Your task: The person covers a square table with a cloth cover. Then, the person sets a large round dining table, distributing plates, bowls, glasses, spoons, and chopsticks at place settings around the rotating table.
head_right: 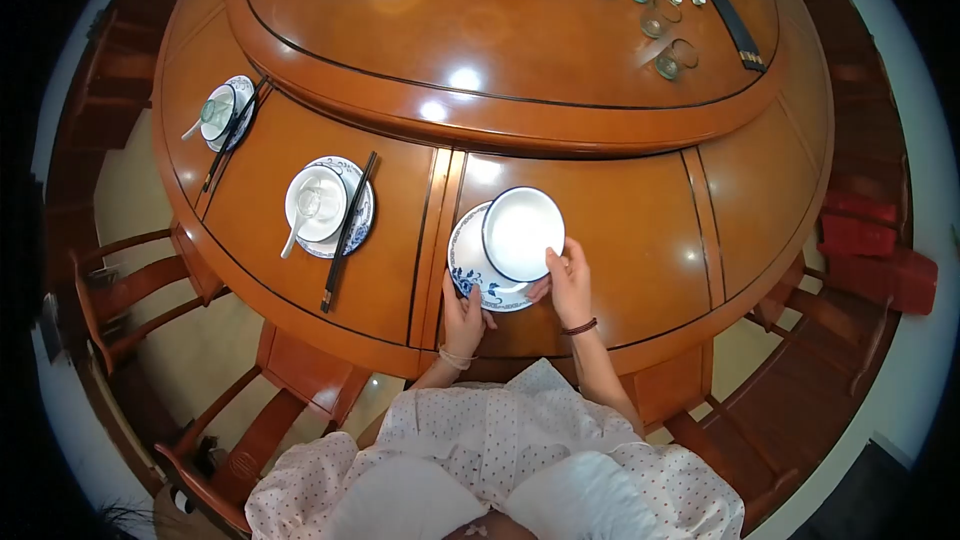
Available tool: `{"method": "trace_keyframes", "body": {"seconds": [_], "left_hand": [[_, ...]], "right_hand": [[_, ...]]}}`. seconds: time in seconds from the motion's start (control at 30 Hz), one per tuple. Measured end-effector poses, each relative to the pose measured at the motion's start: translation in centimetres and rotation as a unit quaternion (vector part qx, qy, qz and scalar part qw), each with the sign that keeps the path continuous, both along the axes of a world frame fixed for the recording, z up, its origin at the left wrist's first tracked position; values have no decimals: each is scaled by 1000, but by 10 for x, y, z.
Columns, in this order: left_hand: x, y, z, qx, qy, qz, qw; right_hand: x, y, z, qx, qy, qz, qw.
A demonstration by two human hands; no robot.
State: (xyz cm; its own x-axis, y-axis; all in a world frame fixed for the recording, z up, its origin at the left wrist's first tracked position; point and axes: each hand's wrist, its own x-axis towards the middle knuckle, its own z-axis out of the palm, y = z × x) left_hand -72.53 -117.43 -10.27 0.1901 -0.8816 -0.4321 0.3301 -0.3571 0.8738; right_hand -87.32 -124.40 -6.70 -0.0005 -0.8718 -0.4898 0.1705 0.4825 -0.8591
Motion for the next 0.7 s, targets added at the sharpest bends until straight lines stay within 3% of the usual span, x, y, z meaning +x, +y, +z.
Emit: {"method": "trace_keyframes", "body": {"seconds": [0.23,0.47,0.6,0.7], "left_hand": [[-30,3,-18,-10,-54,87,995],[-56,4,-18,-15,-120,130,984],[-72,4,-5,31,-173,165,970],[-72,3,16,143,-255,148,945]], "right_hand": [[-15,1,-38,-21,-38,134,990],[-25,-17,-32,-35,-6,236,971],[-38,-19,-31,-42,15,266,963],[-58,-34,-16,-72,92,333,936]]}}
